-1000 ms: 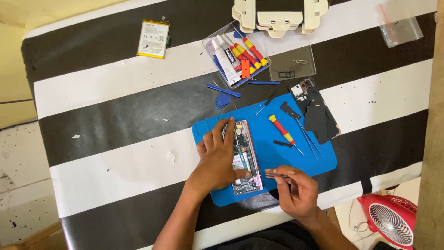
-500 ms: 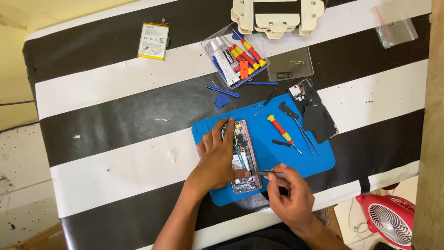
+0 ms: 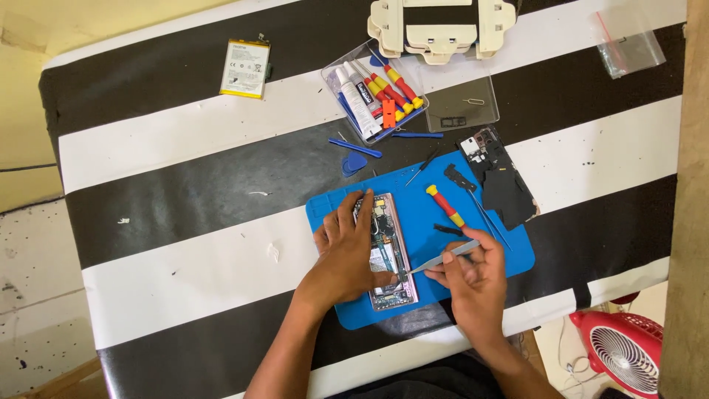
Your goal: Disassembling a mobile phone by removing screws and internal components using specialized tools.
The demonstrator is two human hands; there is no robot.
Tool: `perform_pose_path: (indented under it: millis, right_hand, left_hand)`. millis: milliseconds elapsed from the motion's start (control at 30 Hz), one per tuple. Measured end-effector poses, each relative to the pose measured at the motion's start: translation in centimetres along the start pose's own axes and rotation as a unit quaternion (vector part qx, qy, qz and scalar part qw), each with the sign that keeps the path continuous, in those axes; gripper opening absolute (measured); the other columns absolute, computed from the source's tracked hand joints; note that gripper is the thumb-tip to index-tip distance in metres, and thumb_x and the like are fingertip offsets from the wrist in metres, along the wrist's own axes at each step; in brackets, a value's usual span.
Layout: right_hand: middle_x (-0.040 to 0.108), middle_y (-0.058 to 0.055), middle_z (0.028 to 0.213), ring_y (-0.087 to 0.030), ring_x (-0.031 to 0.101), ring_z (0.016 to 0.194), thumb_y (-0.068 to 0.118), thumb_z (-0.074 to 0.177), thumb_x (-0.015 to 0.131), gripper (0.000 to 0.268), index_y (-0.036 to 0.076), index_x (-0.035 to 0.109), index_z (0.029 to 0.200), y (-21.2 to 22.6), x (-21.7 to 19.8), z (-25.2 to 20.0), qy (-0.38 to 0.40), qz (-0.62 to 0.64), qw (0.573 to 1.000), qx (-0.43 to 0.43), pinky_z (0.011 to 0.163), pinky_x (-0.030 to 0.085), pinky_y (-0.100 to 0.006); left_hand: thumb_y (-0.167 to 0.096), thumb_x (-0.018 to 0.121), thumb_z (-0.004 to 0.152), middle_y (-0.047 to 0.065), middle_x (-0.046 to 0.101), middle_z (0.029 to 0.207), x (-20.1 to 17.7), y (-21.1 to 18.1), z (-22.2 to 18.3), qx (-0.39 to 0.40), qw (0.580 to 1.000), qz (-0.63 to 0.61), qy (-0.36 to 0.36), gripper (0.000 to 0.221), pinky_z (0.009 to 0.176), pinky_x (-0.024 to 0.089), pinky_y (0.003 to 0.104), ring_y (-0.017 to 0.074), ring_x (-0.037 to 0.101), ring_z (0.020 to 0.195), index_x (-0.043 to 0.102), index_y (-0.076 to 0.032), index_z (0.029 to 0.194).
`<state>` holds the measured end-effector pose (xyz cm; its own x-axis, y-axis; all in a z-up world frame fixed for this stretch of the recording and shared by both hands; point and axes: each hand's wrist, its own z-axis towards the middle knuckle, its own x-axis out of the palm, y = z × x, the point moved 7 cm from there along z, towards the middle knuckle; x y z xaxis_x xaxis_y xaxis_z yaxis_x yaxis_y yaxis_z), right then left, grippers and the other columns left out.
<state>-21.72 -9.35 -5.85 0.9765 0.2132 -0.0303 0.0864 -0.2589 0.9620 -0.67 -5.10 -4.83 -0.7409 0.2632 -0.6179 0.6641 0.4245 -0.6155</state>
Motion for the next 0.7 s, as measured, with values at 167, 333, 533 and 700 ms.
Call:
perform_pose_path:
  millis: [167,333,533,700]
  right_hand:
    - [0.067,-0.015,0.103,-0.025,0.074,0.083,0.002,0.095,0.063,0.051,0.009,0.045,0.142,-0.2,0.0,0.0,0.003,0.005,1.0,0.004,0.076,0.071,-0.043]
    - [0.066,-0.016,0.106,-0.024,0.075,0.091,0.002,0.096,0.063,0.051,0.009,0.042,0.142,-0.3,-0.2,-0.4,0.024,0.009,0.998,-0.065,0.076,0.071,-0.039]
    - [0.066,-0.016,0.103,-0.022,0.073,0.092,0.002,0.097,0.063,0.049,0.007,0.041,0.141,0.0,0.0,-0.5,0.03,-0.011,0.994,-0.103,0.076,0.072,-0.036]
    - [0.066,-0.015,0.101,-0.022,0.073,0.088,0.001,0.097,0.063,0.05,0.007,0.042,0.142,-0.1,0.1,-0.2,0.028,0.014,0.996,-0.088,0.074,0.072,-0.036]
  left_hand:
    - [-0.042,0.093,0.076,0.01,0.004,0.167,0.0,0.2,0.3,-0.009,1.0,-0.027,-0.007,0.127,0.116,0.014,0.065,0.0426,0.011,0.148,0.005,-0.02,0.164]
    - [-0.046,0.088,0.08,0.009,0.011,0.165,0.7,-0.1,0.5,-0.027,0.997,-0.033,-0.071,0.114,0.114,0.018,0.064,0.0404,0.017,0.146,0.014,-0.018,0.162]
    - [-0.04,0.085,0.074,0.008,0.019,0.16,1.1,-0.1,0.7,-0.038,0.993,-0.042,-0.107,0.111,0.113,0.017,0.068,0.0421,0.019,0.145,0.019,-0.017,0.16]
    - [-0.051,0.089,0.069,0.009,0.018,0.16,1.0,-0.1,0.8,-0.041,0.992,-0.039,-0.114,0.118,0.112,0.018,0.066,0.0414,0.022,0.142,0.02,-0.019,0.159]
